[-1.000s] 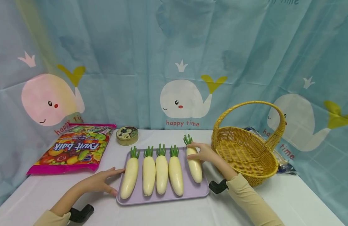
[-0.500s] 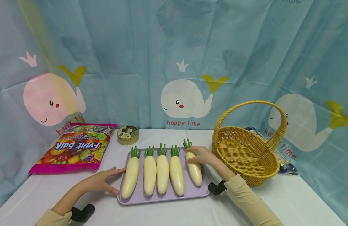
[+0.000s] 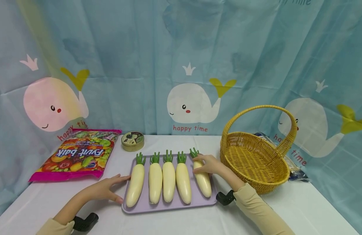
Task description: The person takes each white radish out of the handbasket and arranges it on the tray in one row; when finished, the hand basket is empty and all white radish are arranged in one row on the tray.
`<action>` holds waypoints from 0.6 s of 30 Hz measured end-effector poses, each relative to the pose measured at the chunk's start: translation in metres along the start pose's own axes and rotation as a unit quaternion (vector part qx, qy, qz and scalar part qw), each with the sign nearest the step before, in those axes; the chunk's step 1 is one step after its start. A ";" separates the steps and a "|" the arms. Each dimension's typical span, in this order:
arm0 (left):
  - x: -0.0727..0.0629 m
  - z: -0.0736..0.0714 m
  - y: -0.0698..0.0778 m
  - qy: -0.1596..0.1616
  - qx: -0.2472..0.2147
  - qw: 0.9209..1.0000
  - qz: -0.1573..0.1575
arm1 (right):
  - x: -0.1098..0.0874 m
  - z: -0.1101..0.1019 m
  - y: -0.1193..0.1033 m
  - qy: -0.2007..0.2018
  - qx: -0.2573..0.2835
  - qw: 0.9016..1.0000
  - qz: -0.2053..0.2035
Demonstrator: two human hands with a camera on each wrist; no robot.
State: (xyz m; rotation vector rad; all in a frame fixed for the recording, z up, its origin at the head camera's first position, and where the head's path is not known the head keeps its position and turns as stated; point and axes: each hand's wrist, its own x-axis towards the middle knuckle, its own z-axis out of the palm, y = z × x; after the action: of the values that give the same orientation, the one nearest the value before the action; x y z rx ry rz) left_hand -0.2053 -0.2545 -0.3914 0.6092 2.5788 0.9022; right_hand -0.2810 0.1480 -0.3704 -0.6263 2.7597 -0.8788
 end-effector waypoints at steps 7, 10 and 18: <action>-0.001 -0.001 0.000 0.001 0.002 1.000 -0.002 | 0.000 0.000 -0.003 -0.012 0.008 1.000 0.013; -0.001 -0.001 0.000 0.002 0.001 1.000 0.002 | -0.001 0.000 -0.005 -0.018 0.012 1.000 0.020; 0.000 0.001 0.000 0.000 -0.007 1.000 0.000 | -0.005 -0.004 -0.009 -0.051 -0.012 0.998 0.031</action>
State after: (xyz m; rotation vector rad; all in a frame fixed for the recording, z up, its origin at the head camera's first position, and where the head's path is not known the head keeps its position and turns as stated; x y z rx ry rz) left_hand -0.2054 -0.2545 -0.3921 0.6064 2.5702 0.9192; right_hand -0.2750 0.1456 -0.3621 -0.5692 2.6867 -0.7807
